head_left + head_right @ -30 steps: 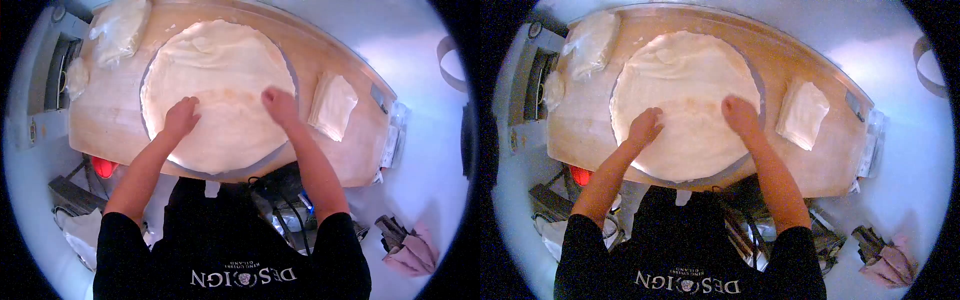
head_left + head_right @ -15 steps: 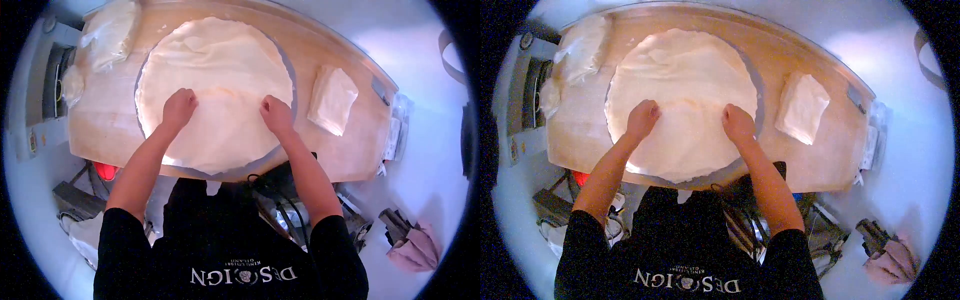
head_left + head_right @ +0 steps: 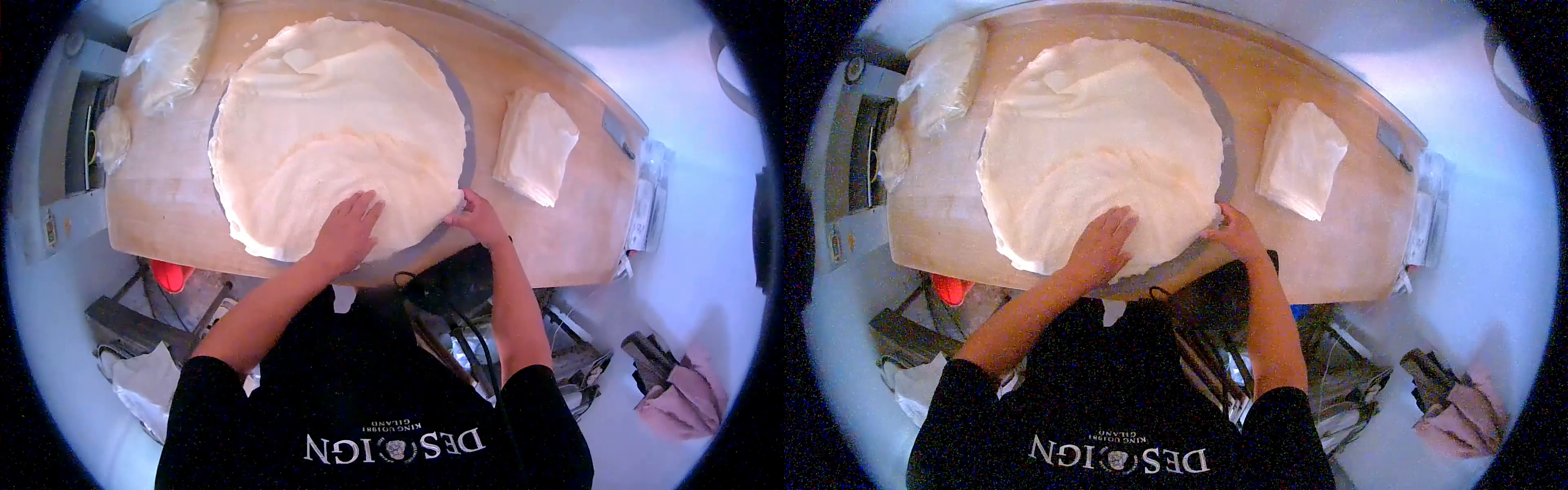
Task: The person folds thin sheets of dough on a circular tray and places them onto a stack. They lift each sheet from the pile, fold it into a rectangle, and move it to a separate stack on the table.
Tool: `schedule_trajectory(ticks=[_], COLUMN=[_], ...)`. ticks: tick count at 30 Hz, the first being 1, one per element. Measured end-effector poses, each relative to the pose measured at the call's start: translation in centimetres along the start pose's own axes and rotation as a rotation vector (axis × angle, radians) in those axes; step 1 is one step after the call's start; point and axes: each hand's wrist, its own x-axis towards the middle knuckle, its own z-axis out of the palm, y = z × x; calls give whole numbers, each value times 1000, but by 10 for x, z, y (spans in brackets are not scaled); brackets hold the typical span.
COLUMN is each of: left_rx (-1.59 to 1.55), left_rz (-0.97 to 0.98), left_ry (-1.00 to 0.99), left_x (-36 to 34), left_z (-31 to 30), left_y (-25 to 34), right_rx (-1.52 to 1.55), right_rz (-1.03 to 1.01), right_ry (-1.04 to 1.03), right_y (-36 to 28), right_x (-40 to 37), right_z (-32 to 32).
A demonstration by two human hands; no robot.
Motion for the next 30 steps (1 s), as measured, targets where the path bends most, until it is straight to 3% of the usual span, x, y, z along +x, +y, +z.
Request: schedule_trajectory(ticks=[4, 6, 9, 11, 13, 16, 20, 22, 25, 29, 30], left_rx=[94, 105, 134, 151, -46, -137, -90, -226, -251, -247, -332], left_rz=[-18, -22, 1, 26, 21, 59, 27, -77, -153, -92, -172], left_ry=[-7, 9, 38, 61, -50, 39, 147, -91, -164, -122, 69], left_x=[1, -1, -4, -5, -16, -36, -42, -42, -40, -75, -99], left_z=[7, 9, 23, 28, 31, 36, 47, 27, 37, 39, 33], left_y=[10, 11, 12, 20, 36, 51, 57, 62, 57, 39, 34], right_rx=[-132, 53, 241, 291, 342, 326, 189, 88, -40, -37, 40], right_rz=[168, 130, 258, 241, 223, 179, 27, 7, -45, 29, 63], right_ry=[-124, 23, 42, 46, 42, 42, -201, -312, -392, -425, -442], right_y=[-11, -28, -36, -52, -67, -98, -145, -154, -125, -124, -129], right_x=[-13, -26, -33, -38, -43, -45, -23, -5, 22, 25, 21], right_z=[-12, -19, -33, -26, -18, -3, 58, 100, 150, 153, 144])
